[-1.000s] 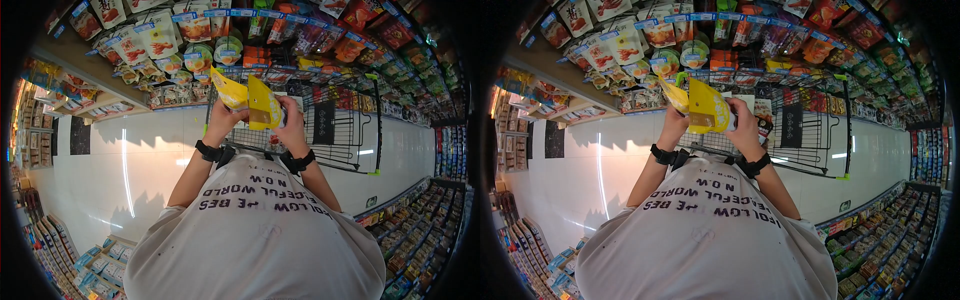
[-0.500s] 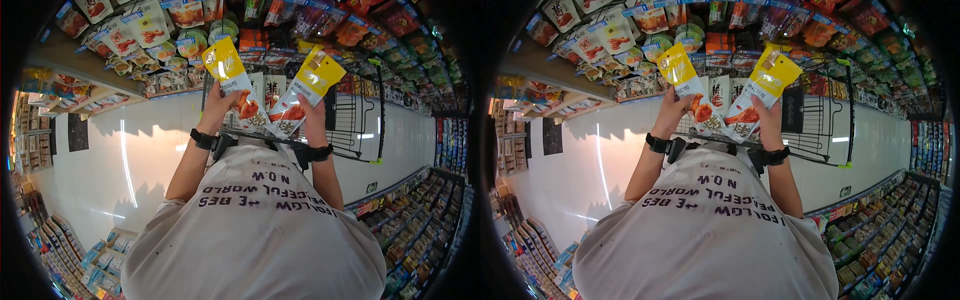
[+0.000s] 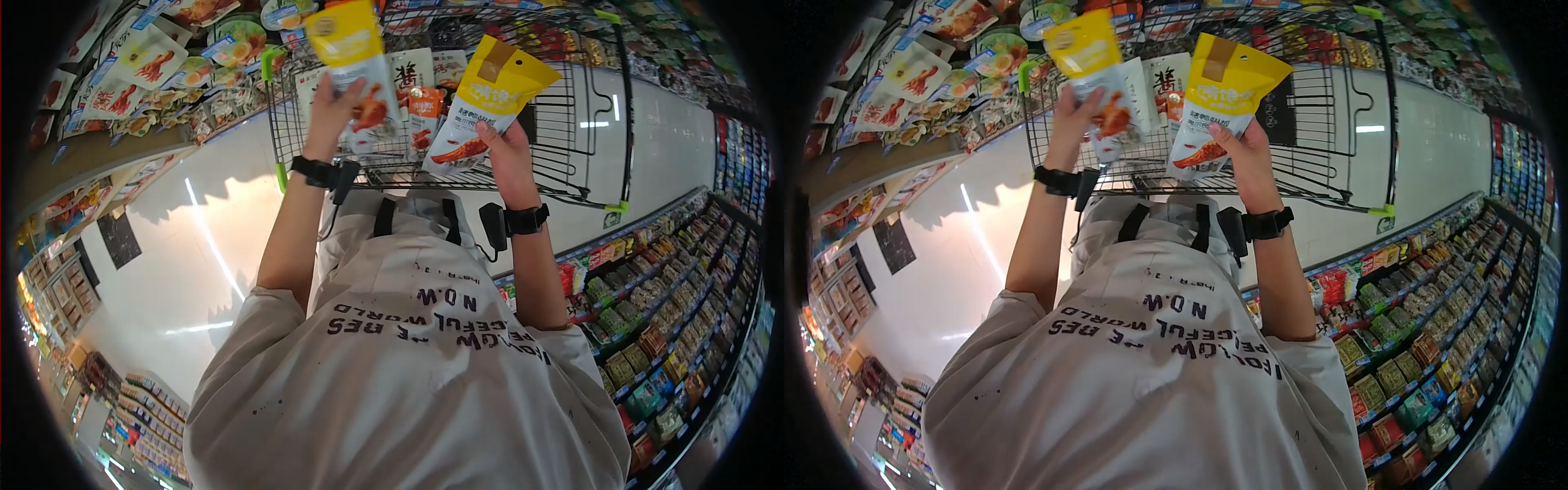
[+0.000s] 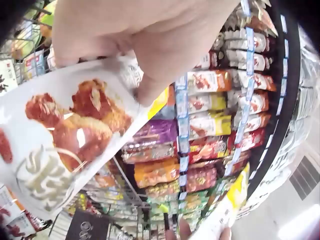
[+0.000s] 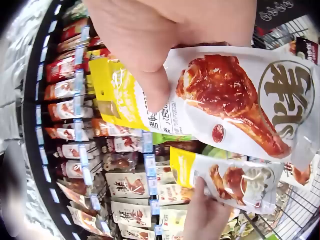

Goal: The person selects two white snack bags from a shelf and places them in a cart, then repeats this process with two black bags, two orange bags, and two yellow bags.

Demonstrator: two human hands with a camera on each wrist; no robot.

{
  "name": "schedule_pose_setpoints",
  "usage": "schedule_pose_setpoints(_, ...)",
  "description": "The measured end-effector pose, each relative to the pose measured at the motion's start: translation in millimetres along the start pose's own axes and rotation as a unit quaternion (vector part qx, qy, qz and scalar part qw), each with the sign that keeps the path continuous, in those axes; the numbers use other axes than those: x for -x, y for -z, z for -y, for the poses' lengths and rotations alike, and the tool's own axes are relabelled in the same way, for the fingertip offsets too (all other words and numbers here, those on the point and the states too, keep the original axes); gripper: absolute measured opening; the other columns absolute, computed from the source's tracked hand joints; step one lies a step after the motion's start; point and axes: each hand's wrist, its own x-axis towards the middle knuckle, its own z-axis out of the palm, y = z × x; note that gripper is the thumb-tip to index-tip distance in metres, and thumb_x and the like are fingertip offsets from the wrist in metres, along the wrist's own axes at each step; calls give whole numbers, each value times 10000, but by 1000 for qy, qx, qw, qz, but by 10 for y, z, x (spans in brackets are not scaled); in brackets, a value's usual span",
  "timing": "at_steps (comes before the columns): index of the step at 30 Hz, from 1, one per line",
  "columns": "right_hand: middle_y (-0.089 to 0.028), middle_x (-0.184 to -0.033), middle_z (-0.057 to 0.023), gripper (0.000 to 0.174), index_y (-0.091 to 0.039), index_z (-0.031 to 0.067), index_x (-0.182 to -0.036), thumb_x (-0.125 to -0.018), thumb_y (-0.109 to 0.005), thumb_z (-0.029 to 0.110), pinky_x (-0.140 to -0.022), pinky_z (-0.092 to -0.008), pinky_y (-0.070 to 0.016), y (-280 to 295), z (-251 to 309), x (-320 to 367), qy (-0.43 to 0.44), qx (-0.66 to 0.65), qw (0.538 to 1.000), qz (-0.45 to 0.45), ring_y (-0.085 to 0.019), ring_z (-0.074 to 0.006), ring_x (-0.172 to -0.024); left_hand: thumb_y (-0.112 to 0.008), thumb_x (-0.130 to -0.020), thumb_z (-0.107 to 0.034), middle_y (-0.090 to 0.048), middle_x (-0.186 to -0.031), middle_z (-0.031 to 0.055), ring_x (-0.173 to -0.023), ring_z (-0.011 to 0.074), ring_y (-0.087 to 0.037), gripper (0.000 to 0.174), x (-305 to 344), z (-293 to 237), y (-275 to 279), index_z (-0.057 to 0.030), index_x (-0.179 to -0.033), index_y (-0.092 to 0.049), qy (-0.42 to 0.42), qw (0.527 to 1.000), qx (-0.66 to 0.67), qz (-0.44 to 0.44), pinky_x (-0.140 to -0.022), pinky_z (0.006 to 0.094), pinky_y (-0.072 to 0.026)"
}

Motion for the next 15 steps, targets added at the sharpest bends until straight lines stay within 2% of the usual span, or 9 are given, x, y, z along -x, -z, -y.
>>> schedule_pose_setpoints(1, -591, -1232, -56, 456, -483, 13, -1284, -887, -667, 138, -983, -297, -405, 53, -133, -85, -26, -30, 999, 3, -553, -139, -1120, -612, -926, -230, -678, -982, 52, -854, 105, -625, 302, -1, 135, -147, -43, -1160, -569, 69, 998, 9, 3, -748, 262, -499)
schedule_pose_setpoints(3, -585, -1238, -46, 458, -473, 28, -1305, -905, -649, 163, -994, -297, -388, 95, -431, -291, -80, -64, 994, 25, -537, -137, -1134, -559, -955, -249, -654, -1065, 76, -972, 144, -602, 329, 41, 277, -470, -26, -1197, -550, 19, 993, -74, 89, -847, 299, -475)
schedule_pose_setpoints(5, -591, -1214, -40, 474, -457, 36, -1324, -911, -643, 173, -980, -288, -391, 75, -702, -580, -143, -65, 984, 84, -536, -132, -1119, -480, -988, -329, -623, -1151, 110, -1027, 169, -585, 405, 114, 517, -807, -23, -1252, -507, 2, 989, -119, 82, -886, 317, -464)
schedule_pose_setpoints(7, -595, -1190, -48, 450, -477, 32, -1289, -903, -652, 184, -953, -284, -410, 154, -1010, -831, -155, -64, 982, 81, -547, -134, -1088, -436, -986, -446, -612, -1177, 109, -1054, 182, -581, 510, -20, 865, -890, -42, -1294, -485, 193, 978, 5, 81, -889, 313, -461)
schedule_pose_setpoints(8, -597, -1178, -57, 444, -481, 34, -1269, -893, -661, 188, -933, -288, -427, 203, -1169, -939, -177, -35, 983, 42, -557, -139, -1072, -436, -986, -446, -612, -1177, 109, -1054, 182, -581, 510, -20, 1048, -904, -42, -1294, -485, 201, 977, -6, 76, -889, 313, -461)
schedule_pose_setpoints(10, -603, -1148, -77, 458, -448, 34, -1253, -880, -669, 182, -876, -302, -468, 230, -1643, -1273, -137, 12, 990, 5, -580, -152, -1030, -388, -995, -411, -551, -1269, 74, -1147, 184, -525, 494, -230, 1418, -844, -80, -1361, -429, 388, 897, 195, 86, -971, 329, -416)
schedule_pose_setpoints(11, -607, -1138, -120, 515, -395, 18, -1283, -879, -651, 207, -881, -322, -476, 333, -2072, -1438, -150, 4, 988, 46, -595, -218, -1039, -438, -975, -395, -533, -1287, 37, -1146, 163, -512, 487, -269, 1371, -850, -117, -1374, -418, 395, 906, 94, 116, -968, 320, -417)
schedule_pose_setpoints(13, -593, -1153, -205, 564, -345, 0, -1309, -872, -620, 228, -891, -383, -482, 672, -3210, -1650, -89, 306, 936, 147, -595, -328, -1067, -519, -919, -471, -519, -1296, 39, -1133, 156, -507, 579, -478, 1592, -771, -152, -1390, -407, 438, 845, -133, 277, -974, 353, -413)
schedule_pose_setpoints(15, -561, -1160, -290, 631, -284, 14, -1354, -861, -594, 259, -860, -471, -490, 556, -3451, -1700, -84, 401, 912, 28, -586, -432, -1036, -562, -860, -542, -517, -1292, 56, -1110, 183, -515, 680, -541, 2696, -552, -172, -1405, -391, 353, 882, -21, 312, -942, 407, -433)
